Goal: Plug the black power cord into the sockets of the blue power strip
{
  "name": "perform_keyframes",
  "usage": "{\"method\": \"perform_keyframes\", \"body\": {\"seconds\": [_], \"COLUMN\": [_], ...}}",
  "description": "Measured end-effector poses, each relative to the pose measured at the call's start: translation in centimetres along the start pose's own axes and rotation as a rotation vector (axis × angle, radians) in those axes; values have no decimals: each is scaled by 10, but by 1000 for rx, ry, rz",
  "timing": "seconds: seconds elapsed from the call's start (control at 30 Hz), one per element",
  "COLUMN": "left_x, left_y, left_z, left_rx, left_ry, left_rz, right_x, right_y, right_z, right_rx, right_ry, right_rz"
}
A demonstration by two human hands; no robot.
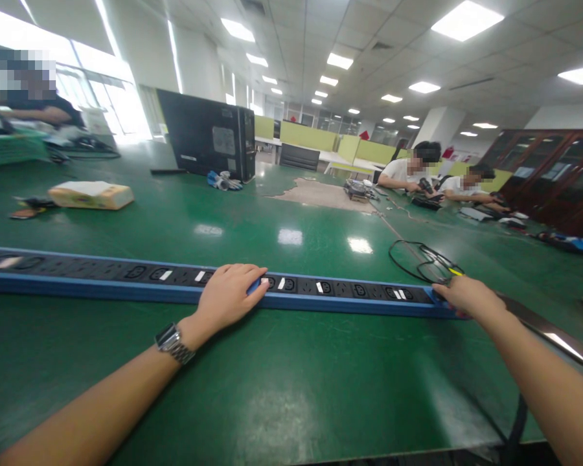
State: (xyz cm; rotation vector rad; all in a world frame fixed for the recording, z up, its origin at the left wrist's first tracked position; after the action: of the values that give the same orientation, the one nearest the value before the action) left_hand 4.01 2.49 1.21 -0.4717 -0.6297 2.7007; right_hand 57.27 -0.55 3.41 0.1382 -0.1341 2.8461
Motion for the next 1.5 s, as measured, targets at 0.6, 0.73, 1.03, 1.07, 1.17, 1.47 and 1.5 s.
{"method": "perform_keyframes", "body": {"seconds": [0.6, 0.73, 1.03, 1.07, 1.17, 1.47, 1.5], "left_x": [1, 1, 1, 1, 1, 1, 1], "left_y": [0, 0, 0, 0, 0, 0, 0], "left_z": [-1, -1, -1, -1, -2, -1, -1], "left_rx": [-9, -5, -6, -7, -7, -4, -2], "left_ry": [0, -2, 0, -2, -5, -6, -6], "left_rz": [-21, -15, -2, -1, -8, -17, -17], "right_x": [-3, 1, -1, 1, 17, 47, 46], "right_y": [17, 18, 12, 12, 14, 6, 5], "right_z": [-23, -17, 21, 24, 22, 3, 4], "right_rx": [25, -12, -16, -9, 80, 160, 179], "right_ry": [116, 186, 211, 202, 138, 199, 212], "right_rz": [-148, -100, -119, -115, -62, -28, -26]}}
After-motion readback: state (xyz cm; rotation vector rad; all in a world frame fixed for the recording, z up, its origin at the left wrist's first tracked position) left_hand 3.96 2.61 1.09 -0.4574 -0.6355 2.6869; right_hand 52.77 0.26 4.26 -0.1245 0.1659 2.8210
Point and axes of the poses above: each hand's wrist, its own y-axis away from the middle knuckle, its own z-axis out of the back of the hand, x = y × z, the point moved 4 cm from there along -y, towards the middle knuckle, and after that the axes turned 12 degrees about z, right-handed, at the moved point
